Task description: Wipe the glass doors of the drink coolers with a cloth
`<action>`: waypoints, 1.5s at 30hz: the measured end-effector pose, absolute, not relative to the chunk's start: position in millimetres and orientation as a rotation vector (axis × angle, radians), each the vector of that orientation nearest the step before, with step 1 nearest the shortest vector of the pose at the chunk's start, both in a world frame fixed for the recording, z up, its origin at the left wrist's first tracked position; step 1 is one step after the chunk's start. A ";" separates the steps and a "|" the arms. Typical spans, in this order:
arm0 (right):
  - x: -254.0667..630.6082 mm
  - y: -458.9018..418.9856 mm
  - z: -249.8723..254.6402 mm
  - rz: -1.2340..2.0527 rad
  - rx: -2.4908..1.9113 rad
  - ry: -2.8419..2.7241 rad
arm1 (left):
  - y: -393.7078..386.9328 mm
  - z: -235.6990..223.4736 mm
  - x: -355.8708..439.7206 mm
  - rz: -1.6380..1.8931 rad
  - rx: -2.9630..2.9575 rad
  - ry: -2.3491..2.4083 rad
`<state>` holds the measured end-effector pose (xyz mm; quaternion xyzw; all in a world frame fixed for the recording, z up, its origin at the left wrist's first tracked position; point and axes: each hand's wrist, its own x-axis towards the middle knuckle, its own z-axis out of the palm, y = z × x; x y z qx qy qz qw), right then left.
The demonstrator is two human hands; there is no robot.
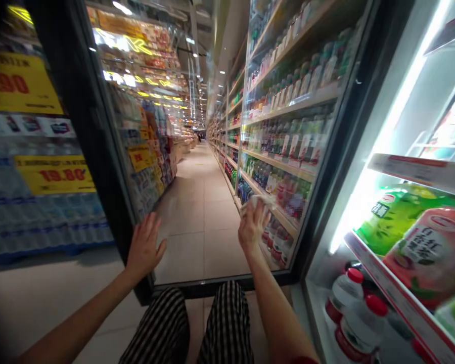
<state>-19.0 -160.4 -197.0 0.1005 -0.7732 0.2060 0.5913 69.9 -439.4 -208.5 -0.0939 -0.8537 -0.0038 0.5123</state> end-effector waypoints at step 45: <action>-12.7 -244.1 -72.3 0.057 1.040 -1.644 | -447.0 -113.1 81.5 -0.113 -0.304 -1.812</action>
